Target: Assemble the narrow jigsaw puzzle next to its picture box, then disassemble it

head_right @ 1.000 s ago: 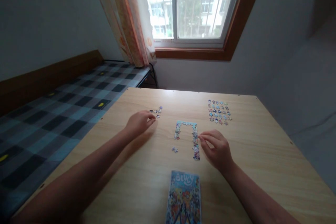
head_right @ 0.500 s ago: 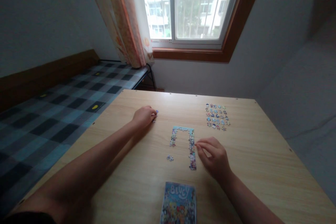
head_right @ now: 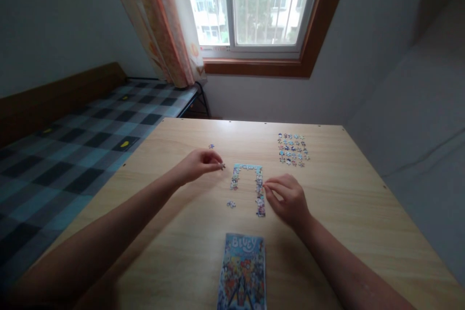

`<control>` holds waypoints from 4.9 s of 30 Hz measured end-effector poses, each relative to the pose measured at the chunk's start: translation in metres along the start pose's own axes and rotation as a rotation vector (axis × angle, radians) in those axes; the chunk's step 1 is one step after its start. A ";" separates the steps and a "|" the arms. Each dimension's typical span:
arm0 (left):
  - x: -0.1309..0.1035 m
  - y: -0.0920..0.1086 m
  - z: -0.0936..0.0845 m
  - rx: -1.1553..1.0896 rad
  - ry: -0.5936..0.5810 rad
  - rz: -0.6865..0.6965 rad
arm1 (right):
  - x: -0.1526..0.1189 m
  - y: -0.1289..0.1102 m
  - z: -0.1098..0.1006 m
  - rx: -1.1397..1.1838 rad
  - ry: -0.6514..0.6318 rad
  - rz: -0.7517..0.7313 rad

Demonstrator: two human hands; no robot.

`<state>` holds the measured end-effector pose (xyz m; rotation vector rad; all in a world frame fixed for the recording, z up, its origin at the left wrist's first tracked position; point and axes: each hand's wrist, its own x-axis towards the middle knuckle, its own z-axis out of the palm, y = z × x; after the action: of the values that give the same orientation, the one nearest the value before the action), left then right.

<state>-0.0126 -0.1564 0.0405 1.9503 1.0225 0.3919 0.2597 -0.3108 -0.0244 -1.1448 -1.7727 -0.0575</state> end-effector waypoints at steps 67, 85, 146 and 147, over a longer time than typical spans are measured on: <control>-0.047 -0.023 0.071 0.553 0.145 0.368 | 0.044 -0.005 0.052 -0.139 -0.582 -0.077; -0.048 -0.021 0.070 0.266 0.205 0.292 | 0.055 -0.024 0.023 -0.004 -0.712 -0.093; -0.059 -0.019 0.069 0.562 0.120 0.396 | 0.041 -0.045 0.038 -0.211 -0.776 0.031; -0.060 -0.020 0.069 0.560 0.124 0.400 | 0.040 -0.045 0.038 -0.205 -0.769 0.030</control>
<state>-0.0174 -0.2361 -0.0080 2.6804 0.8738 0.4878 0.1982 -0.2900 0.0049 -1.4597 -2.4608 0.2587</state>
